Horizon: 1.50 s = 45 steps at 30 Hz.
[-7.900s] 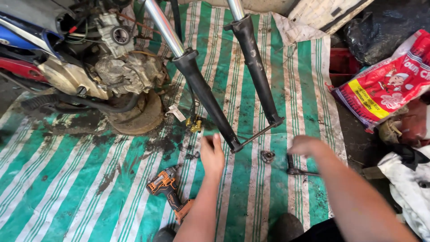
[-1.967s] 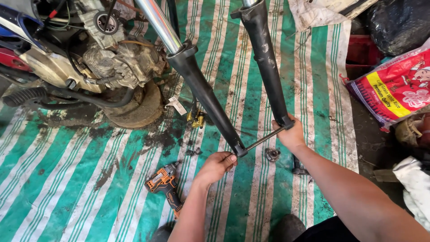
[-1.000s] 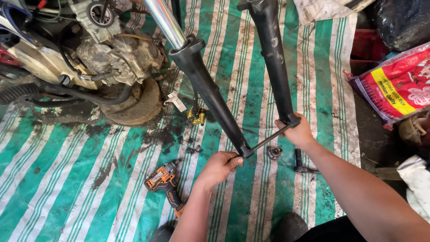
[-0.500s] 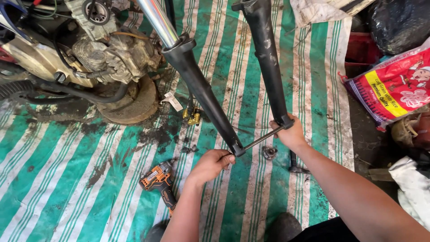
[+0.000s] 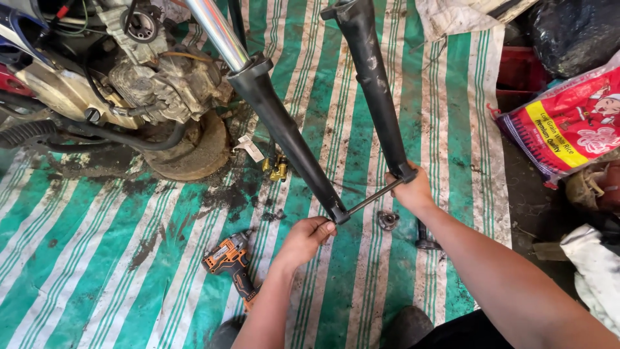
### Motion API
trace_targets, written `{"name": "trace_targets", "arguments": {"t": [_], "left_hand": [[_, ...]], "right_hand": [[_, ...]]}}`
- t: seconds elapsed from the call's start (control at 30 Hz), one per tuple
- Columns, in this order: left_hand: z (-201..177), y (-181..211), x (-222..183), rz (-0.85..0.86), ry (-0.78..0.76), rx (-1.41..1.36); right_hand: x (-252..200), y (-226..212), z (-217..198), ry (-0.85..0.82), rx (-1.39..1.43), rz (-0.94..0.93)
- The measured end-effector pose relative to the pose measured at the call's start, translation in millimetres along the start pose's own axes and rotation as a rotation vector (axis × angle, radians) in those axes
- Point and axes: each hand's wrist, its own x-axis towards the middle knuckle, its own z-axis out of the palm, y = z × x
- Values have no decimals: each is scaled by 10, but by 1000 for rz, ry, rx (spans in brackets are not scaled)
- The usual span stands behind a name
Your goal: The person aligns the motorcycle fork tubes and inserts the front axle rod to secure them together.
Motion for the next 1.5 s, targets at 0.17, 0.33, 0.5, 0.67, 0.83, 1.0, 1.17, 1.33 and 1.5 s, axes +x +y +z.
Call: {"name": "trace_targets", "arguments": {"t": [0.17,0.33,0.5,0.67,0.83,1.0,1.17,1.33,1.5], "left_hand": [[-148,425,-161,20,-49,278],[-153,445,-182,49,15,364],[-110,517,-192,152,88,504],[-63,441,-214,222,155,584],[45,-134,-15,97,131,132],[118,-388,168,36,56,-255],[145,-358,177,-96,54,-524],[54,-147,56,-103,20,-387],[90,-107,70,1,17,-325]], "right_hand": [[87,147,-61,-91,-36,-11],[61,142,-64,-117,114,-18],[71,157,-49,-23,70,-52],[32,85,-42,-59,14,-23],[135,117,-107,-164,58,10],[191,168,-139,-214,61,58],[222,174,-157,-230,11,47],[183,156,-183,-220,-43,67],[138,151,-143,-167,-69,41]]}}
